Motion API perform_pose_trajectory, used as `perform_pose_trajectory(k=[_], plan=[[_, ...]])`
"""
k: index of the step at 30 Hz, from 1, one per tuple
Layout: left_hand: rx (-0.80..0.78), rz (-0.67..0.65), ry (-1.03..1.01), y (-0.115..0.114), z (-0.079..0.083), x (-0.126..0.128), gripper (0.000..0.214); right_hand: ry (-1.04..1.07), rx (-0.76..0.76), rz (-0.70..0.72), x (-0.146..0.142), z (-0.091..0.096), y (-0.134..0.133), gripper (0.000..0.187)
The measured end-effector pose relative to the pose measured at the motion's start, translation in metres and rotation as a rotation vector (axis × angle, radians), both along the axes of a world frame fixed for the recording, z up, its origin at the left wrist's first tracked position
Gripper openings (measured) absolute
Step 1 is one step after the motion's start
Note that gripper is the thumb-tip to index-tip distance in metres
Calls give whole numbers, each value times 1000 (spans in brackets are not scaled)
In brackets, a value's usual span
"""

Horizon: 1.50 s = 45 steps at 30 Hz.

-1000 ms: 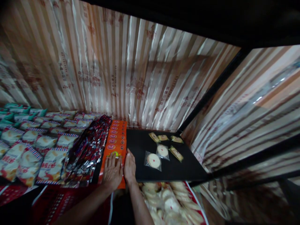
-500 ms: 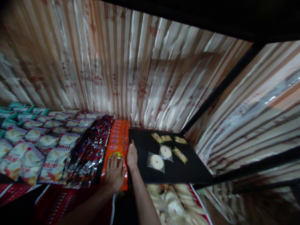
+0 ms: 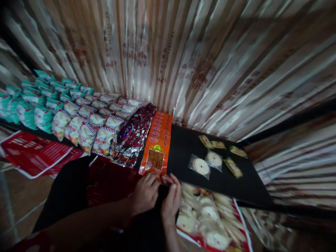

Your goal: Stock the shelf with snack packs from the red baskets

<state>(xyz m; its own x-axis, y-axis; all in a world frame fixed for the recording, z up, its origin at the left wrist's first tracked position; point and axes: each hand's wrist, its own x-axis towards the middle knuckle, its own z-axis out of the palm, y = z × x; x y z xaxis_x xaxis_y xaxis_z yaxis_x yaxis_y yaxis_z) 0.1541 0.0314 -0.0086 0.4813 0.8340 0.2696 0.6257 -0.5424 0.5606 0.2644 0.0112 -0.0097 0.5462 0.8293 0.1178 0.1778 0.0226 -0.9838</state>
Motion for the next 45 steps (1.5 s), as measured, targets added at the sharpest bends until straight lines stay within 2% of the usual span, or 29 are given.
perform_pose_trajectory(k=[3,7,10,12,15,18,21,27,34,41,45], plan=[[-133,-35,9,-27,-11,-19,31,-94,-90,51,-10,-4,-19,40],[-261,-60,-11,-40,-19,-32,33,-187,-131,85,2,-5,-4,40],[-269,-71,-36,-42,-15,-33,35,-486,-57,-40,39,-5,25,45],[-234,-52,-38,-45,-11,-30,34,-716,-96,-92,72,-4,44,48],[-168,-13,-42,-51,-6,-25,33,-861,-320,-175,117,-2,65,49],[-117,4,-62,-58,-6,-18,33,-883,-522,-113,141,-2,72,48],[-85,28,-97,-63,-7,-12,33,-995,-570,-1,145,-4,65,50],[-111,107,-130,-74,-2,-7,34,-1096,-532,115,143,-3,41,50],[-94,155,-121,-93,-4,-16,34,-1230,-490,279,149,-4,36,63],[-96,157,-133,-102,-4,-19,33,-1226,-447,388,153,5,35,62],[-98,132,-163,-100,-9,-23,32,-1234,-454,386,149,8,28,61]])
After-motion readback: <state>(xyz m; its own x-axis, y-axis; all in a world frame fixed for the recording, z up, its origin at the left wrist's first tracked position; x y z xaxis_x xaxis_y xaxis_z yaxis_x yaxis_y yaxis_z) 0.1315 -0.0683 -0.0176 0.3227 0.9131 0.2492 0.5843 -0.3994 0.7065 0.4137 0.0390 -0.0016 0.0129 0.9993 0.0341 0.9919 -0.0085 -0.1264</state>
